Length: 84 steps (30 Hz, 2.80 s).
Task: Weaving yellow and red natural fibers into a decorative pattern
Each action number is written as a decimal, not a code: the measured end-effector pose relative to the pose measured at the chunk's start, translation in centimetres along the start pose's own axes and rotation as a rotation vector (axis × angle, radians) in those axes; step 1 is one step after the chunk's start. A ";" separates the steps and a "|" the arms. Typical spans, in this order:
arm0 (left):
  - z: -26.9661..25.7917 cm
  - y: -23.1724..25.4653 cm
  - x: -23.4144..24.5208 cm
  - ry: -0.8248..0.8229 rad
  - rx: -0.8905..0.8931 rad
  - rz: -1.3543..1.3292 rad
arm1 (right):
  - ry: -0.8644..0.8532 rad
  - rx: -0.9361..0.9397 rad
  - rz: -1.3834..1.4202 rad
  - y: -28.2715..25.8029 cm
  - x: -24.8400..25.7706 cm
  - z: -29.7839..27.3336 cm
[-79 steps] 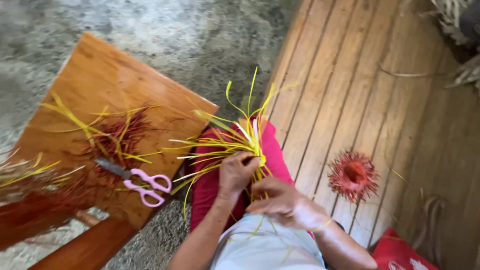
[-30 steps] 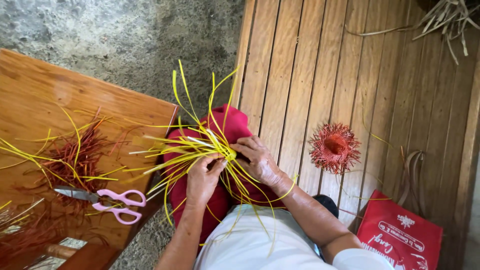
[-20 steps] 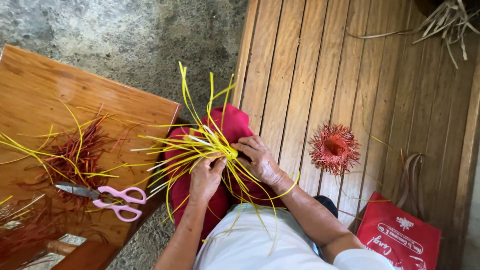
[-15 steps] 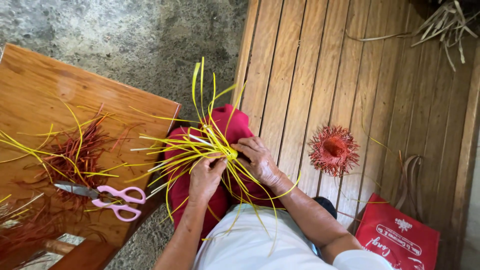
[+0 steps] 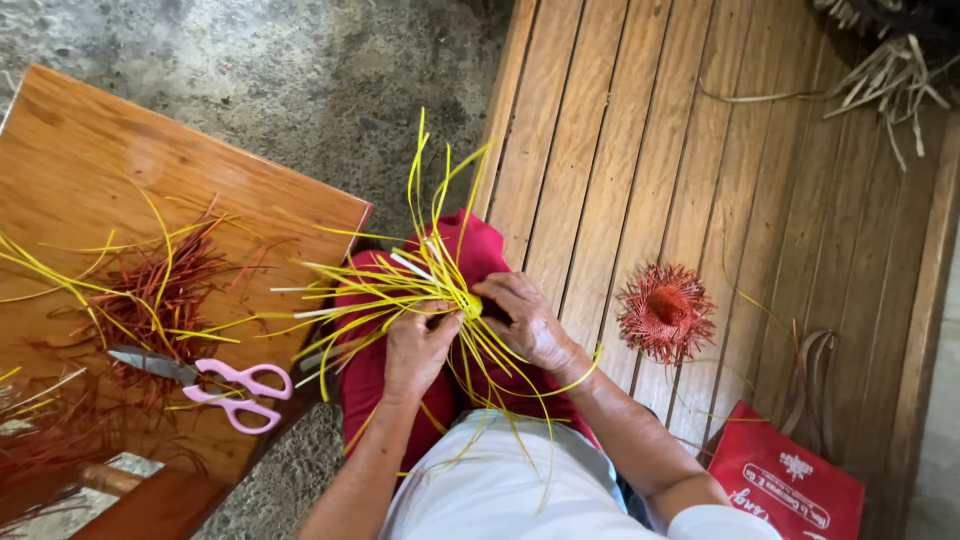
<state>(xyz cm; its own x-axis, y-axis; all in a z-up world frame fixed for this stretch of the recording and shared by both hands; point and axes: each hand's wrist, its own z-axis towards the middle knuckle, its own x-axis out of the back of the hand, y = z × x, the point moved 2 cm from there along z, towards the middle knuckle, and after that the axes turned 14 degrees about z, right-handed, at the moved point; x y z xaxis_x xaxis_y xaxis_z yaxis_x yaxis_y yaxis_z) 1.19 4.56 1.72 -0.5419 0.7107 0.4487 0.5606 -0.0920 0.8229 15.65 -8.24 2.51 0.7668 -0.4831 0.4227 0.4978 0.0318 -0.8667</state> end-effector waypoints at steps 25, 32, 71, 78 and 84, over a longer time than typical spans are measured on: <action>1.1 -1.6 0.2 -0.115 -0.029 0.017 | -0.305 0.044 0.245 1.8 0.4 1.0; 0.7 -1.2 -0.4 -0.034 -0.116 -0.001 | -0.205 0.063 0.183 -1.3 0.5 3.1; -1.5 0.6 -1.1 0.352 -0.422 0.375 | -0.049 0.242 0.179 1.4 -0.7 -1.8; -1.4 -1.3 -2.7 0.376 -0.398 0.416 | -0.077 0.326 0.190 0.3 0.2 -1.2; -0.4 -0.8 -1.5 0.306 -0.462 0.370 | -0.149 0.309 0.215 -1.0 1.8 0.9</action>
<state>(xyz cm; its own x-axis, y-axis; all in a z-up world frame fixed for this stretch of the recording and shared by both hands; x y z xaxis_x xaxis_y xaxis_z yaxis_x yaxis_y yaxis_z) 1.34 3.27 0.55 -0.5569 0.3509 0.7529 0.4550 -0.6294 0.6299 16.87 -8.31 4.39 0.9058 -0.3052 0.2939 0.4006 0.3910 -0.8286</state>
